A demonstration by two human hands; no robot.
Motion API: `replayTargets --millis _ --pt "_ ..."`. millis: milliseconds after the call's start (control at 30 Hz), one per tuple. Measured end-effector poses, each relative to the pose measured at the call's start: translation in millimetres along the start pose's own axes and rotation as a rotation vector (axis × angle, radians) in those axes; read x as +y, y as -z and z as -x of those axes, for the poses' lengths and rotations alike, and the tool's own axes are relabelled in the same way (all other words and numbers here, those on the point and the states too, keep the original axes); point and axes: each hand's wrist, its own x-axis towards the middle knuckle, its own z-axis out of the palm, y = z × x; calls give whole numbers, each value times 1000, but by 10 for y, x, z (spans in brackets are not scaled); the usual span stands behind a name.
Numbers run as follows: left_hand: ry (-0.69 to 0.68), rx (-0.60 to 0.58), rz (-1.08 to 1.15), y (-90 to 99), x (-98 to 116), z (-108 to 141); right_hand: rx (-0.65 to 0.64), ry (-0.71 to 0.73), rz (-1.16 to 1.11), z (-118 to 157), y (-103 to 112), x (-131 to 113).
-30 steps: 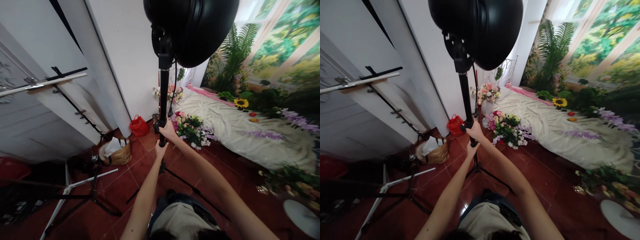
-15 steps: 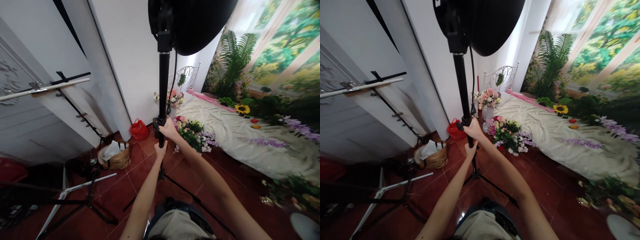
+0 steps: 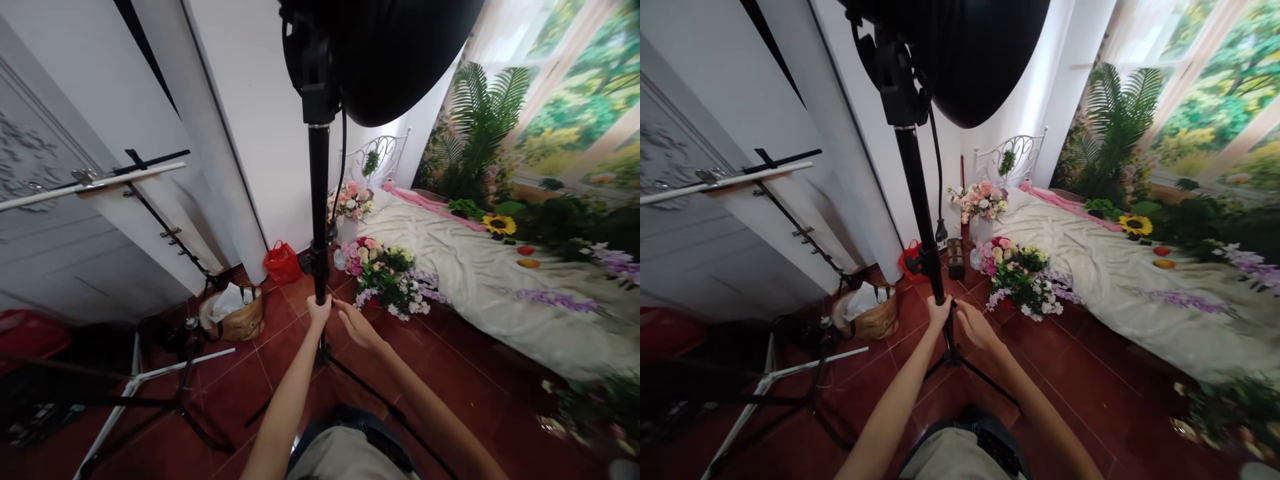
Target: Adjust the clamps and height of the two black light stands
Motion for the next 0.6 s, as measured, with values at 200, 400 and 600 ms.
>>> replayTargets --millis 200,400,600 --pt "1 -52 -11 30 -68 -31 -40 -18 142 -1 -232 246" --pt "-25 -134 12 40 -38 -36 -62 -11 116 -256 -174 238" --pt "1 -131 10 38 15 -23 73 -185 -99 -459 -364 317"
